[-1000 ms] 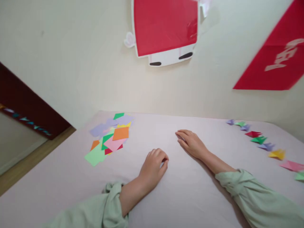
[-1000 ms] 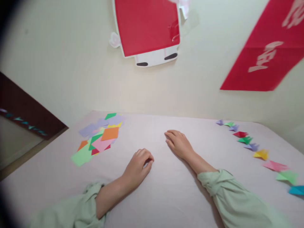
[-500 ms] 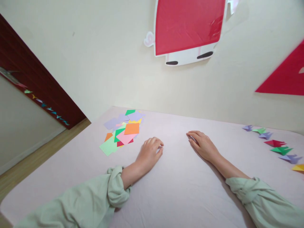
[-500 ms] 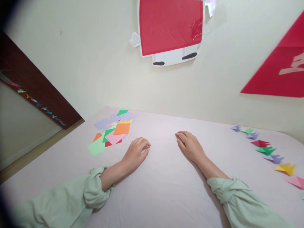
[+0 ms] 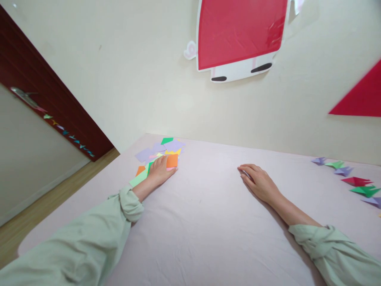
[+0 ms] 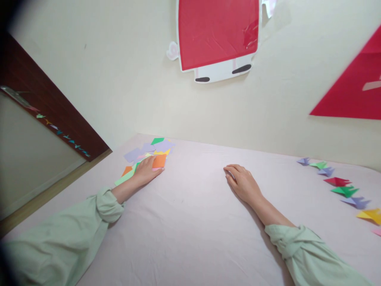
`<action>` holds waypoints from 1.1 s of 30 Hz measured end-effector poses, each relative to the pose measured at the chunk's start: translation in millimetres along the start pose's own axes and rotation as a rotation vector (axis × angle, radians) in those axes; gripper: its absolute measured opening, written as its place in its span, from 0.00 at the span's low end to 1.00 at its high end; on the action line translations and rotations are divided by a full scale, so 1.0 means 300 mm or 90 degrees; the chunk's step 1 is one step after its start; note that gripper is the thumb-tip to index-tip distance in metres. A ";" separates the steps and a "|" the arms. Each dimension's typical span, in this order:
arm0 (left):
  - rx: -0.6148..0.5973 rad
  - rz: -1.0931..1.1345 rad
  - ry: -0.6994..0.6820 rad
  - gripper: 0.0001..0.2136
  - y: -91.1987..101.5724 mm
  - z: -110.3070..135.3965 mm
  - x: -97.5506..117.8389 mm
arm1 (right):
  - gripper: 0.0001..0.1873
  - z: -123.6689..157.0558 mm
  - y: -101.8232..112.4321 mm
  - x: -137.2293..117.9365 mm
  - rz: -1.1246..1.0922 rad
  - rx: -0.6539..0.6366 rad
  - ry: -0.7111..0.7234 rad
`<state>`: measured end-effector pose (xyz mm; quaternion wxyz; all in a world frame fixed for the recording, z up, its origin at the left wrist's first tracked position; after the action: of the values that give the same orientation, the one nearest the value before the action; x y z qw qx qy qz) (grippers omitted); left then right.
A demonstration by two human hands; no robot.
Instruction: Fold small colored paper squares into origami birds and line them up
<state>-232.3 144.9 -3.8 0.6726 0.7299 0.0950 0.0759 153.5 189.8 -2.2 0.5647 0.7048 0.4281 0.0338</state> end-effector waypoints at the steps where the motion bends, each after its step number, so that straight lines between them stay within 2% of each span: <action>1: 0.005 -0.004 -0.004 0.32 0.001 -0.002 0.001 | 0.17 0.000 0.000 0.000 0.000 -0.001 -0.002; 8: 0.036 -0.019 -0.044 0.22 0.039 -0.006 0.009 | 0.17 0.001 0.003 -0.007 0.000 -0.004 -0.010; 17: 0.020 -0.033 0.001 0.19 0.085 -0.019 0.025 | 0.16 -0.002 -0.001 0.000 -0.009 0.000 -0.012; 22: 0.002 -0.030 0.013 0.20 0.109 -0.023 0.032 | 0.15 0.000 0.021 -0.027 -0.029 0.011 -0.037; 28: 0.035 -0.060 -0.036 0.24 0.117 -0.049 0.023 | 0.14 -0.001 0.044 -0.037 -0.027 0.020 -0.053; 33: 0.055 -0.019 -0.025 0.19 0.144 -0.054 0.028 | 0.13 0.002 0.051 -0.040 -0.026 0.026 -0.054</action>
<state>-226.4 159.1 40.5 0.6435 0.7580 0.0958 0.0477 154.9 181.7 15.5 0.5680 0.7083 0.4189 -0.0162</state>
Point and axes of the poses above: each hand's wrist, its own z-axis away from the middle knuckle, its own y-axis out of the back of the hand, x = y × z, the point moved 8 cm from there along -z, towards the middle knuckle, and after that the axes turned 9 degrees about -z, right-handed, at the moved point
